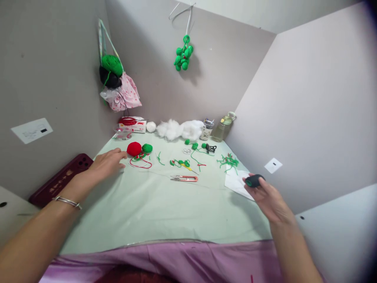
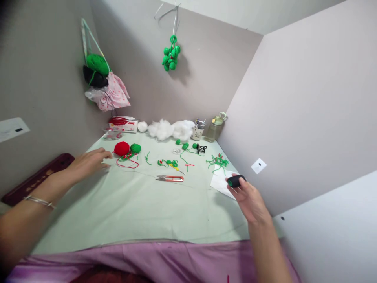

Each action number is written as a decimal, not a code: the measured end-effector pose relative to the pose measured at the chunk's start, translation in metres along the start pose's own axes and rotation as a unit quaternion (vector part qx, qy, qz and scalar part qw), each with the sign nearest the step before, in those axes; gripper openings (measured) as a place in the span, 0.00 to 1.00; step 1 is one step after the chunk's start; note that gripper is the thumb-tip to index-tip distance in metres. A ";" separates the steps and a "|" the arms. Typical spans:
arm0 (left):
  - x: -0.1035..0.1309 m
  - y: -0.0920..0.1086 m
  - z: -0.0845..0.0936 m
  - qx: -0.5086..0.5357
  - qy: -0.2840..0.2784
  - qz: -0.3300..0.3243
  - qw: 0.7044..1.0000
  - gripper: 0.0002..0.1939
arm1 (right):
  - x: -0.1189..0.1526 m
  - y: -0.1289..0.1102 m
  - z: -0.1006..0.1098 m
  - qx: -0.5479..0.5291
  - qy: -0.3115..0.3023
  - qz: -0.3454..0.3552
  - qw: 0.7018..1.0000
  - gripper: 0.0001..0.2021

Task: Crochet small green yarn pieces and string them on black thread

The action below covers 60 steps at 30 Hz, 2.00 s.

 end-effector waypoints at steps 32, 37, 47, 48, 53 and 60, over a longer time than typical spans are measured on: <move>0.094 0.169 -0.039 0.569 -0.006 0.025 0.822 0.15 | 0.103 0.027 -0.203 0.040 -0.217 0.124 0.968 0.17; 0.098 0.173 -0.053 0.697 -0.147 0.055 0.700 0.15 | 0.116 0.032 -0.218 0.045 -0.242 0.115 0.962 0.17; 0.101 0.152 -0.049 0.803 -0.158 0.103 0.566 0.15 | 0.138 0.057 -0.249 0.202 -0.462 0.038 0.863 0.18; 0.101 0.147 -0.047 0.802 -0.147 0.105 0.569 0.16 | 0.139 0.058 -0.248 0.199 -0.484 0.018 0.852 0.16; 0.107 0.113 -0.042 0.769 -0.133 0.112 0.615 0.23 | 0.111 0.035 -0.220 0.152 -0.396 0.064 0.903 0.17; 0.121 0.061 -0.034 0.751 -0.053 0.168 0.636 0.23 | 0.069 0.011 -0.155 0.146 -0.242 0.092 0.955 0.17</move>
Point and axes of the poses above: each hand's wrist, its own x-axis away from the middle knuckle, its own z-axis out of the back of the hand, y = z × x, the point moved 6 cm from there along -x, towards the middle knuckle, and after that the axes turned 1 degree about x, right-handed, at the moved point
